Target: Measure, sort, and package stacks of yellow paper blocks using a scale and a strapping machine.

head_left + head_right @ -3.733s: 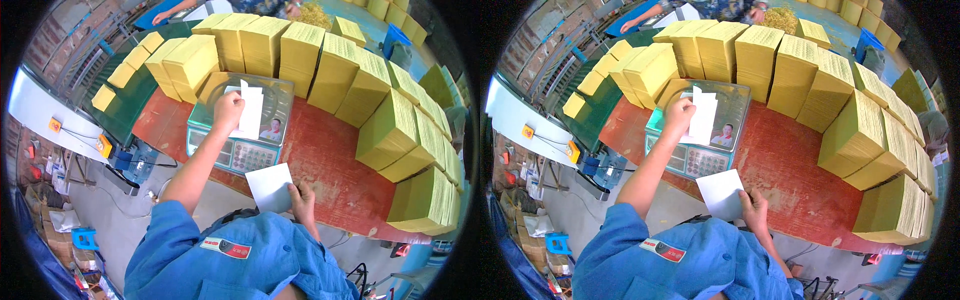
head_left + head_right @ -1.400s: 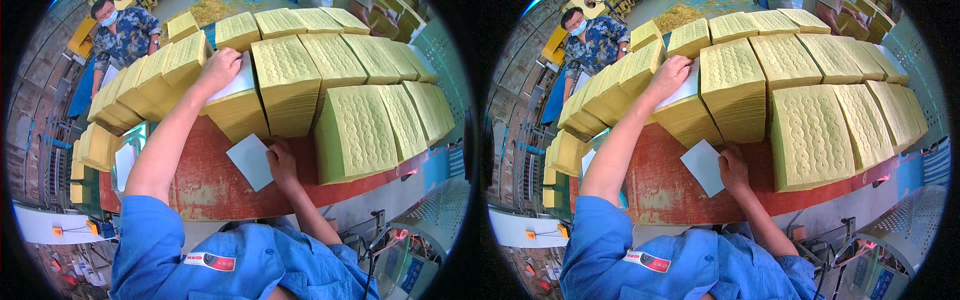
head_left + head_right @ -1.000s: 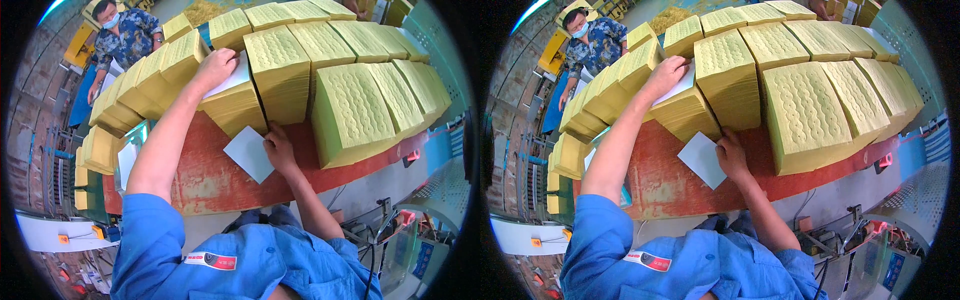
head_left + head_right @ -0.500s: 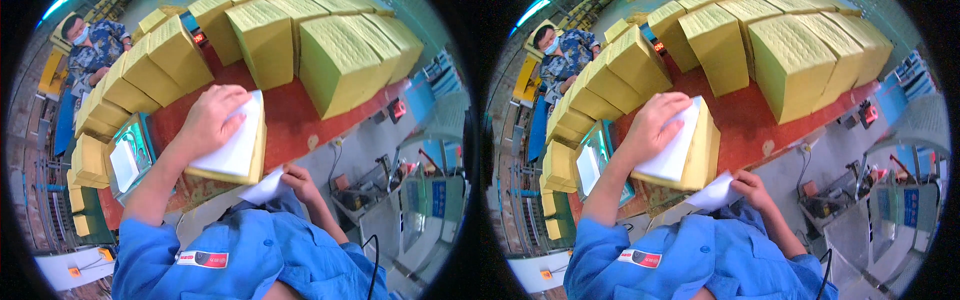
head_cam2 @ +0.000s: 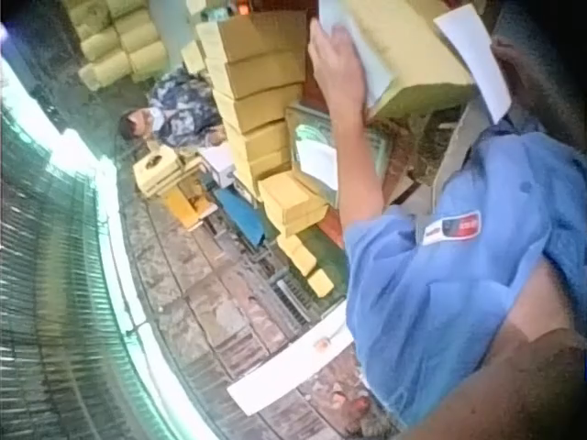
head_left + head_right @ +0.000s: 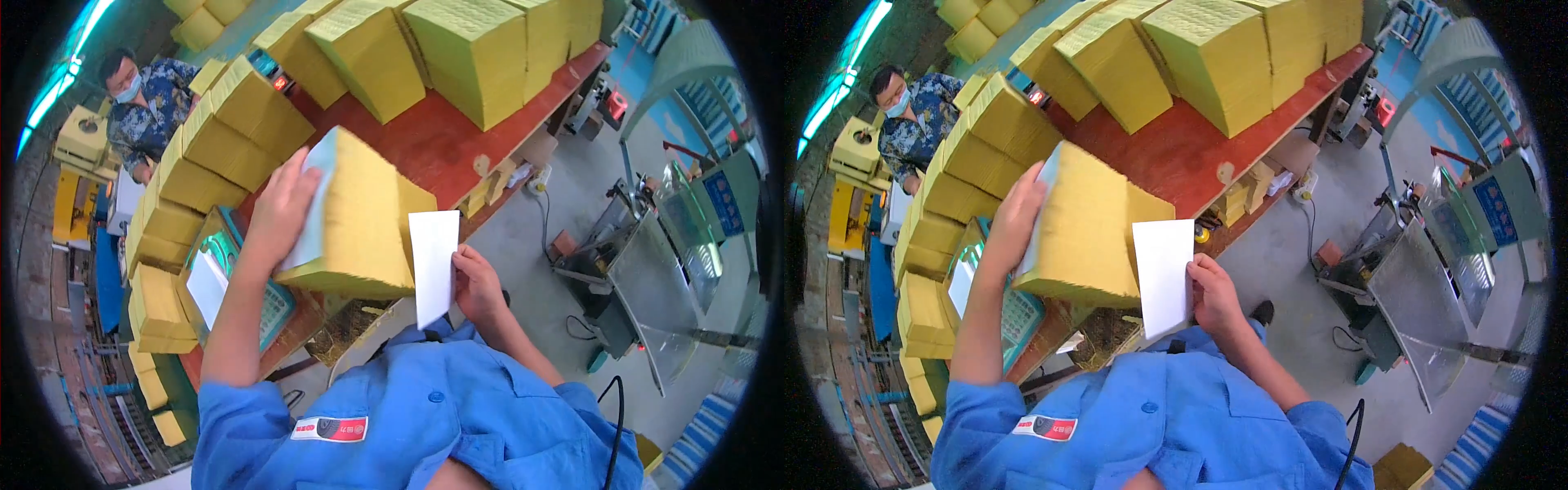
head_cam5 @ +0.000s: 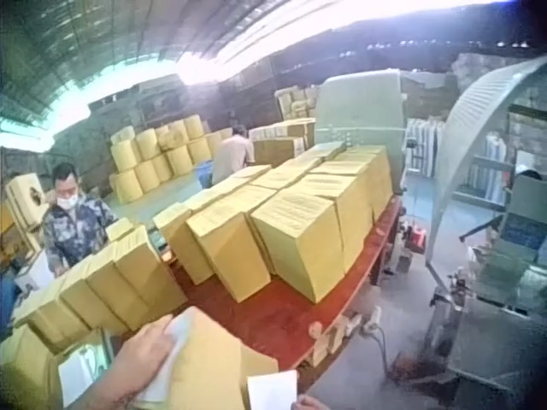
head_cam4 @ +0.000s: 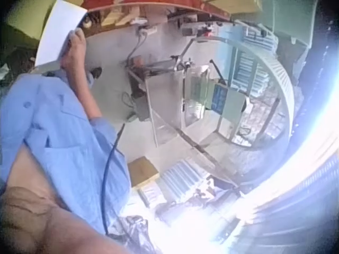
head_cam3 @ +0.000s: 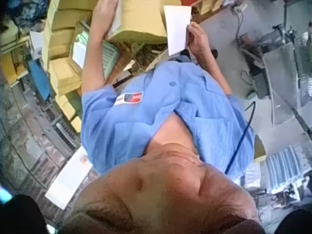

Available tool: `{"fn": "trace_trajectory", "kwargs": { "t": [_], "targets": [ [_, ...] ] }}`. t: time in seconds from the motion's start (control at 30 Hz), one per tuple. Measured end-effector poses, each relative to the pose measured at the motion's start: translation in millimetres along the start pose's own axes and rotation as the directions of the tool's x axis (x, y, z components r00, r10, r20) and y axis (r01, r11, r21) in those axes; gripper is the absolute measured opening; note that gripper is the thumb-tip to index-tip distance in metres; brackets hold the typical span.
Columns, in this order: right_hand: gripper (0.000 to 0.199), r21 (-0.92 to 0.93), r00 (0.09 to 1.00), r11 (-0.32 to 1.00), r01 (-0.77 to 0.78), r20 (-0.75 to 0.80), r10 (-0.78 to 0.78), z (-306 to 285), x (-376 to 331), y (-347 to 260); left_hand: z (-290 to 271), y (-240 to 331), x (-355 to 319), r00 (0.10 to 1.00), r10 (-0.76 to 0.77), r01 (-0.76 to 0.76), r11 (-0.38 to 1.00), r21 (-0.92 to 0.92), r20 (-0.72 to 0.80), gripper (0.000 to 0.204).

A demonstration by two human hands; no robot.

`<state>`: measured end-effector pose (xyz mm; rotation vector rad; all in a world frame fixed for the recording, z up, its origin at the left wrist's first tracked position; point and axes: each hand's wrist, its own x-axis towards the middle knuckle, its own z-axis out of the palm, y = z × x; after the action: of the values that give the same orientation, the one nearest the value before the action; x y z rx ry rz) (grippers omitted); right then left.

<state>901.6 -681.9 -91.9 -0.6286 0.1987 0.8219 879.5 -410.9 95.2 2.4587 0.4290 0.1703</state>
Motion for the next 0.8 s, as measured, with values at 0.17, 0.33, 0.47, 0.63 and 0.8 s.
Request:
{"fn": "trace_trajectory", "kwargs": {
  "t": [0.17, 0.33, 0.47, 0.63, 0.8],
  "targets": [
    [0.010, 0.034, 0.987, 0.989, 0.143, -0.082, -0.140, -42.1, -64.7, -55.7, 90.3, -18.1, -3.9, 0.988, 0.121, -0.025, 0.736, -0.677, 0.094, 0.062],
    [0.016, 0.096, 0.906, 0.927, 0.363, -0.269, -0.327, -155.8, -160.7, -132.6, 234.1, 92.6, -47.8, 0.824, 0.077, 0.554, 0.098, -0.827, 0.562, 0.057],
    [0.020, -0.021, 0.817, 0.885, 0.465, -0.374, -0.438, -266.9, -265.9, -195.4, 413.1, 151.5, -72.4, 0.766, 0.299, 0.564, 0.110, -0.818, 0.569, 0.057],
    [0.011, -0.066, 0.704, 0.820, 0.569, -0.477, -0.527, -415.7, -384.0, -271.5, 597.0, 292.6, -103.1, 0.654, 0.464, 0.682, -0.019, -0.731, 0.598, 0.058],
    [0.008, 0.053, 0.723, 0.826, 0.561, -0.518, -0.457, -498.9, -440.2, -313.1, 657.2, 379.6, -140.9, 0.633, 0.450, 0.698, 0.019, -0.716, 0.630, 0.055]
  ]
}}
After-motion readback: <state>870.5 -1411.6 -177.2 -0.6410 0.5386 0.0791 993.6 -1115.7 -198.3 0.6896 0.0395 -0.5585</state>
